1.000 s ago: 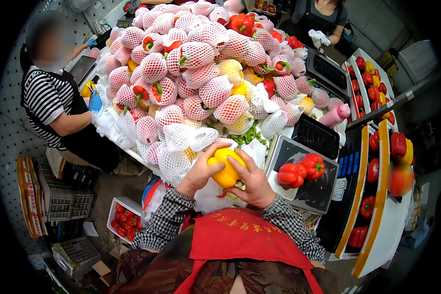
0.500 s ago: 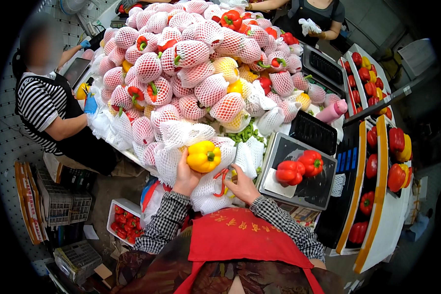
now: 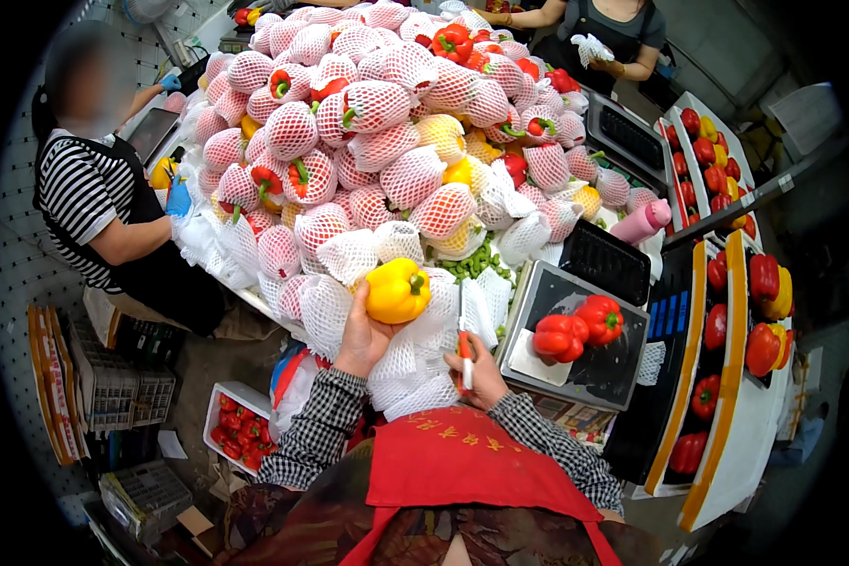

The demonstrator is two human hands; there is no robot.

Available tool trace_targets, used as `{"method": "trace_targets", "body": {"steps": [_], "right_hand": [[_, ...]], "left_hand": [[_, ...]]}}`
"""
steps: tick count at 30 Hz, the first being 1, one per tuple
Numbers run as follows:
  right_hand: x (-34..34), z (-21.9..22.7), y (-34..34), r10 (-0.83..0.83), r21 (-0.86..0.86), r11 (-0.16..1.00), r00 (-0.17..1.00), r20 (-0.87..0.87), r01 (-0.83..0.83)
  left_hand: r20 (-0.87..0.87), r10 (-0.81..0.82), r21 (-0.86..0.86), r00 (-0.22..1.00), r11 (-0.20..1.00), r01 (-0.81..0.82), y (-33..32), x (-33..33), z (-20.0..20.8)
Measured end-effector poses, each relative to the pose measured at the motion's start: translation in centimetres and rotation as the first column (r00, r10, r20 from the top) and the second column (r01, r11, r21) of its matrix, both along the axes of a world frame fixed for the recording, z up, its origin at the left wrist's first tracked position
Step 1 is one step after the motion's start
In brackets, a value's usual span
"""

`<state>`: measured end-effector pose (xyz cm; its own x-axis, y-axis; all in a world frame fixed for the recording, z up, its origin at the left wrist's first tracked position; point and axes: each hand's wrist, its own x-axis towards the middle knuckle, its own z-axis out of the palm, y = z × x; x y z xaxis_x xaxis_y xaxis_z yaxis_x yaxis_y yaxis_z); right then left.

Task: The person sorts red and yellow bell peppers from a large pile of foam-wrapped produce, trims stems with scissors, weighs them on a scale, and places them into black plastic trays. The person also handles a white plastic bag and places trimmed stems into it.

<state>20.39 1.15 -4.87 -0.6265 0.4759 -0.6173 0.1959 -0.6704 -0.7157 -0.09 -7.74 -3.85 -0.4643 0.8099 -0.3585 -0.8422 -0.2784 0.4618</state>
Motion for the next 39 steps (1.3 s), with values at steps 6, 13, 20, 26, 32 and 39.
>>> {"method": "trace_targets", "body": {"steps": [6,13,20,26,32,39], "right_hand": [[1.4,3.2,0.2,0.245,0.74,0.583,0.941,0.235,-0.336],[1.0,2.8,0.5,0.228,0.801,0.485,0.935,0.271,-0.351],[1.0,2.6,0.2,0.229,0.786,0.408,0.885,0.405,-0.465],[0.1,0.8,0.6,0.131,0.609,0.627,0.837,0.532,-0.486],[0.3,-1.1,1.9,0.291,0.523,0.658,0.823,0.487,-0.542],[-0.1,7.0,1.6,-0.212,0.066,0.963,0.887,-0.41,0.26]], "left_hand": [[-0.154,0.014,-0.031,0.988,0.999,-0.019,0.0,0.0,1.9],[-0.183,-0.057,-0.132,0.981,0.991,0.033,0.1,-0.3,1.3],[-0.3,-0.078,-0.252,0.951,0.968,0.0,0.4,0.9,2.3],[-0.26,-0.068,-0.185,0.963,0.983,0.019,0.3,0.9,2.6],[-0.841,-0.082,-0.113,0.535,0.993,-0.025,1.1,2.3,5.1],[-0.949,-0.007,-0.029,-0.316,0.997,0.067,2.6,5.0,7.9]]}}
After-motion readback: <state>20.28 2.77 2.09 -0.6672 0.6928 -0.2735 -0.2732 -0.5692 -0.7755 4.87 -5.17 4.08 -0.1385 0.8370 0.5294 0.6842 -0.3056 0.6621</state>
